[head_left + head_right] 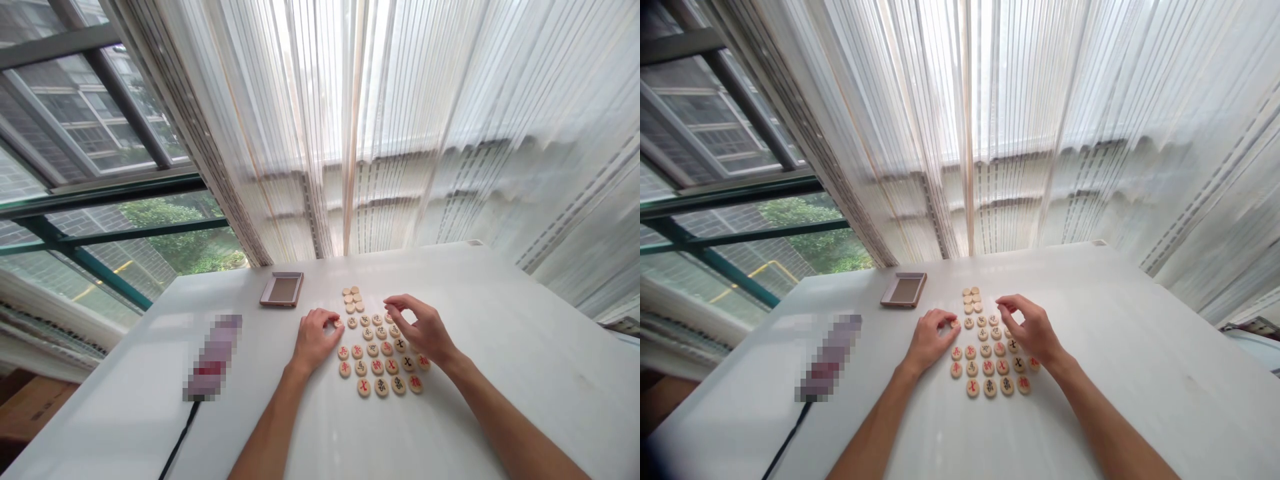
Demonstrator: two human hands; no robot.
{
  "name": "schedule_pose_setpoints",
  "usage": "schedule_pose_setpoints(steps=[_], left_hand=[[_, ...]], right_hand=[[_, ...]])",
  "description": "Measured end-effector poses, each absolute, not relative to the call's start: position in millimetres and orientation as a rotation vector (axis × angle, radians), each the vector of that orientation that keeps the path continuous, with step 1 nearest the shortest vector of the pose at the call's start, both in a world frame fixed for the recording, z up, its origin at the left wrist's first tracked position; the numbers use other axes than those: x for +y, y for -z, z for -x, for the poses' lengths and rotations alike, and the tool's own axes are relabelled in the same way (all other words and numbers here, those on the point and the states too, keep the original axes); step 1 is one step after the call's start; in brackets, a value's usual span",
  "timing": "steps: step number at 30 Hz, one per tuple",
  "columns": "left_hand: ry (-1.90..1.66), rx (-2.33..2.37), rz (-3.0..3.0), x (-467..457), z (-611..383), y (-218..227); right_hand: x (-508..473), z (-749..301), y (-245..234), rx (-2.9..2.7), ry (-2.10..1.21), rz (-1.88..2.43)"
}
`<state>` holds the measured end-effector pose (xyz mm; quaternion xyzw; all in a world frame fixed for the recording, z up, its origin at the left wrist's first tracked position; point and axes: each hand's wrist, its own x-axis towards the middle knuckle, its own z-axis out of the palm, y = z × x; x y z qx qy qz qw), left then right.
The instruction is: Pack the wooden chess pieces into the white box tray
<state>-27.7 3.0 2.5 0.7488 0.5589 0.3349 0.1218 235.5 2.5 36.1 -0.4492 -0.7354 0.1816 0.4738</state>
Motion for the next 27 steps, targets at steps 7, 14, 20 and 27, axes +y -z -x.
schedule_pose_setpoints(steps=[7, 14, 20, 27], left_hand=[[-1.015, 1.615, -2.169, 2.4, 27.7, -0.8], [-1.103, 1.571, -2.093, 6.9, 29.0, -0.4], [-1.185, 1.545, -2.045, -40.9, 32.4, -17.1], [-0.988, 1.474, -2.175, -119.6, 23.4, -12.2]], right_hand=[[10.0, -241.3, -31.4, -1.748, -0.417, 1.126], [15.2, -242.7, -26.3, -1.733, -0.396, 1.122], [18.2, -242.2, -25.4, -1.727, -0.401, 1.104], [20.4, -243.2, -22.9, -1.725, -0.426, 1.095]])
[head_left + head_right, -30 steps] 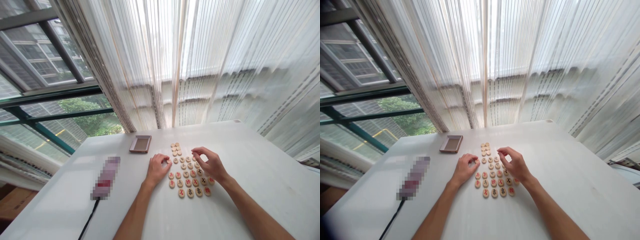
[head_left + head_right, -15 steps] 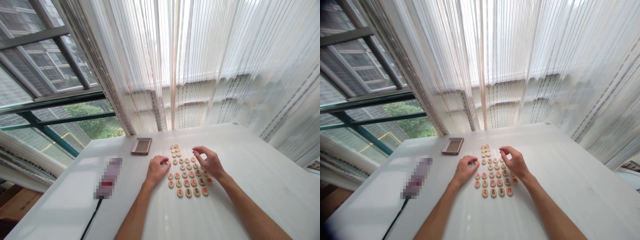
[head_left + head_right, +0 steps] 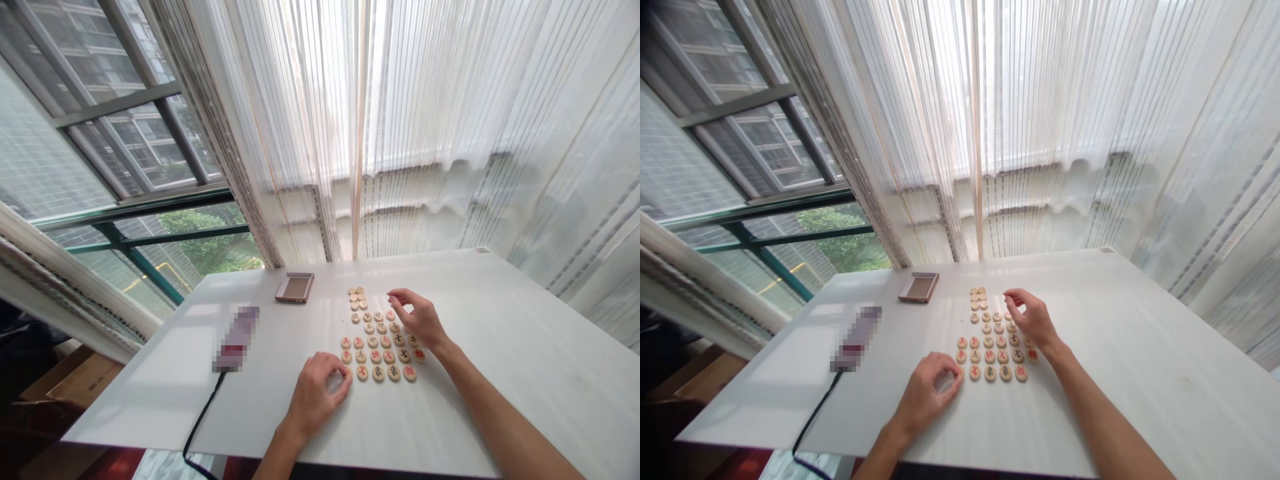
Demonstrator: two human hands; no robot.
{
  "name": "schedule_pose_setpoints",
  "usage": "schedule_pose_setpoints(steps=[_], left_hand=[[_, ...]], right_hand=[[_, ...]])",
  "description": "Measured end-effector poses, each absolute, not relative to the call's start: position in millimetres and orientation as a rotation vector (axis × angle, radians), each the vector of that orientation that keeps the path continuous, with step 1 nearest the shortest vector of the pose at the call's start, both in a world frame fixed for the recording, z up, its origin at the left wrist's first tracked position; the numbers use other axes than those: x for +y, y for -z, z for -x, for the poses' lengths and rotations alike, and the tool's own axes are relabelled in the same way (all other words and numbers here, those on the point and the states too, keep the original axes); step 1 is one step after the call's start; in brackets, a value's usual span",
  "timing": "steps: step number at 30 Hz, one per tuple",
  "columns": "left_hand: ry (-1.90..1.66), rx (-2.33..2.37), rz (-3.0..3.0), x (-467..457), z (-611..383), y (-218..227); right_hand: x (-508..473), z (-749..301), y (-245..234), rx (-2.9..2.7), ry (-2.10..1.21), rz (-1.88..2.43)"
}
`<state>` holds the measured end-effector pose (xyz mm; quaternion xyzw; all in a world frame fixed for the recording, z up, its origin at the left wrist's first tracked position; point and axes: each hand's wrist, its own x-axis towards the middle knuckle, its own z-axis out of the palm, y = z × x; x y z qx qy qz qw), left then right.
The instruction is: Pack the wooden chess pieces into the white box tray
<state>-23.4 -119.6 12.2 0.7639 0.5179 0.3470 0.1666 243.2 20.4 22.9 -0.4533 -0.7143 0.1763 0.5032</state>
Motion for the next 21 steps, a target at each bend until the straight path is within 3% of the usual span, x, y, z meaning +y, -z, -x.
schedule_pose_setpoints(steps=[21], left_hand=[[-1.082, 1.543, -2.016, -119.3, 24.6, -1.5]], right_hand=[[24.6, -245.5, -25.7, -1.708, -0.418, 1.150]])
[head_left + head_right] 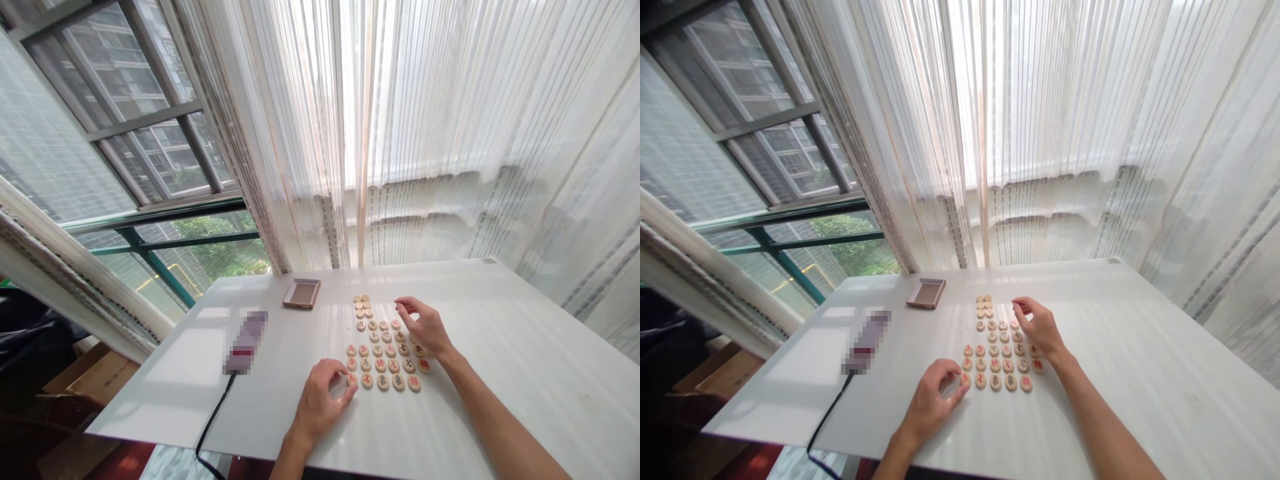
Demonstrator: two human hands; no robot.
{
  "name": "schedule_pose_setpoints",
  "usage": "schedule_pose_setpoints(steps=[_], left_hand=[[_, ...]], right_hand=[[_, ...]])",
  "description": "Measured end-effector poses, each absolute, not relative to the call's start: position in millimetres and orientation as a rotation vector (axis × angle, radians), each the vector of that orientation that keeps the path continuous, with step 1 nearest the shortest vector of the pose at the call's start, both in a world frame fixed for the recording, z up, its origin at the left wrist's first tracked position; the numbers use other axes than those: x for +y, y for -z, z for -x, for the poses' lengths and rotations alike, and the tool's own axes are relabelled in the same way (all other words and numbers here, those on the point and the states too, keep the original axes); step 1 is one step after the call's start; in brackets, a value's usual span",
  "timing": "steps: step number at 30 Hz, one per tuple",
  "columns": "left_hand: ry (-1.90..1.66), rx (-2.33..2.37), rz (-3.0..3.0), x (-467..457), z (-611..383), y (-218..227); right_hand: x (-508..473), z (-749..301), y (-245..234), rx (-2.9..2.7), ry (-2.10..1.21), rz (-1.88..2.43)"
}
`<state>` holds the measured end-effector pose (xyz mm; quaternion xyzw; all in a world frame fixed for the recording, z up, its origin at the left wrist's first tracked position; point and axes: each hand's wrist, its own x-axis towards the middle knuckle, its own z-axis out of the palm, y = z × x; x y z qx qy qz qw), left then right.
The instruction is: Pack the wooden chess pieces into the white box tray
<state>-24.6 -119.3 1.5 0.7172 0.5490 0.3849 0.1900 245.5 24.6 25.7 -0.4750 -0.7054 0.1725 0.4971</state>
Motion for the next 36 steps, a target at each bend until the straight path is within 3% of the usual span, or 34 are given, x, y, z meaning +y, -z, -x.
schedule_pose_setpoints(steps=[10, 18, 26, 36], left_hand=[[-1.077, 1.448, -2.262, -16.1, 29.1, -42.1], [-0.934, 1.376, -2.469, 70.6, 8.4, -16.6], [-0.876, 1.464, -2.490, 73.3, 28.6, -1.6], [-0.892, 1.567, -2.379, 34.5, 42.4, -13.1]], right_hand=[[24.3, -250.0, -18.5, -1.754, -0.419, 1.186], [15.2, -247.2, -23.4, -1.817, -0.433, 1.129], [13.0, -248.9, -23.2, -1.841, -0.465, 1.191], [7.6, -246.7, -30.8, -1.878, -0.433, 1.200]])
